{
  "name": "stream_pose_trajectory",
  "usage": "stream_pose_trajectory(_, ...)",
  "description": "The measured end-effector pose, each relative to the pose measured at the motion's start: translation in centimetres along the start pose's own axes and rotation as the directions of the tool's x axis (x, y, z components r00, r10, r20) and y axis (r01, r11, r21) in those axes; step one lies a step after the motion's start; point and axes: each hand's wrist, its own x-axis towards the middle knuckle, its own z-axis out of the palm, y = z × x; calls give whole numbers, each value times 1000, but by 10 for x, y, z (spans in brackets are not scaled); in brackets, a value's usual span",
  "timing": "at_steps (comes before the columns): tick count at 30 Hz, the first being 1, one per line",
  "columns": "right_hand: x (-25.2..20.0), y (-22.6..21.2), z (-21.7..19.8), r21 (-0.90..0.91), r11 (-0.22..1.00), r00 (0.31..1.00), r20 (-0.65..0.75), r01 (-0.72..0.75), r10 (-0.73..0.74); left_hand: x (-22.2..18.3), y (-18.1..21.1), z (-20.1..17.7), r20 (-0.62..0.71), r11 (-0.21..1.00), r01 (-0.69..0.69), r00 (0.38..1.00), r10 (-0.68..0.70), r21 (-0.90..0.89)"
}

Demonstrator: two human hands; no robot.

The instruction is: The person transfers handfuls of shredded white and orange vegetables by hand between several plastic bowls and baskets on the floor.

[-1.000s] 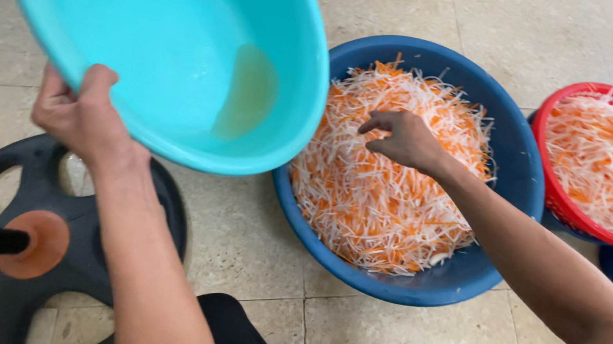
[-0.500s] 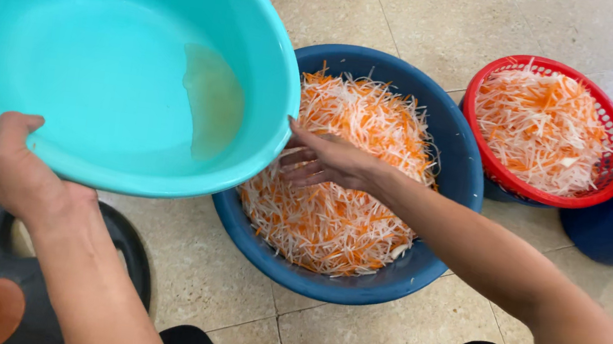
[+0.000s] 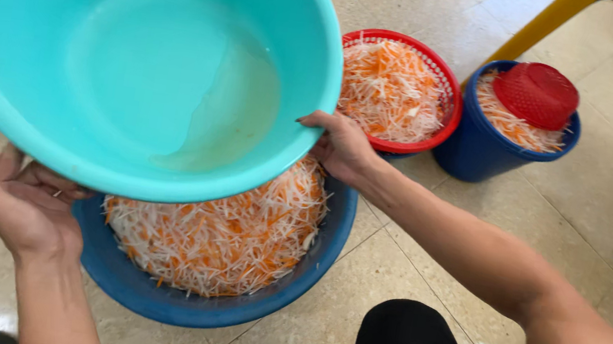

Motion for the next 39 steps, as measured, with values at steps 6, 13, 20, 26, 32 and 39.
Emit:
stream_pose_trajectory(6,-79,-74,-117,-50,994,968,-228,99,-108,5,-43,82,140,936,196,959,-245,294)
stream_pose_trajectory(13,-200,-79,-271,-157,975,879,-427,157,-210,-13,-104,216,493,854,-73,840,-225,514)
stream_pose_trajectory(20,-344,-34,-413,-141,975,690,-689,174,-223,-60,-175,314,663,848,9,619,-421,530)
stream_pose_trajectory(26,-446,17,-468,-73,991,532,-838,115,-123,-88,-225,349,705,830,103,475,-526,549)
stream_pose_trajectory(32,-475,107,-524,14,988,395,-917,153,-48,-99,-230,370,638,784,485,472,-608,388)
stream_pose_trajectory(39,-430,173,-527,116,960,279,-959,253,42,-96,-234,366,567,707,633,472,-676,316)
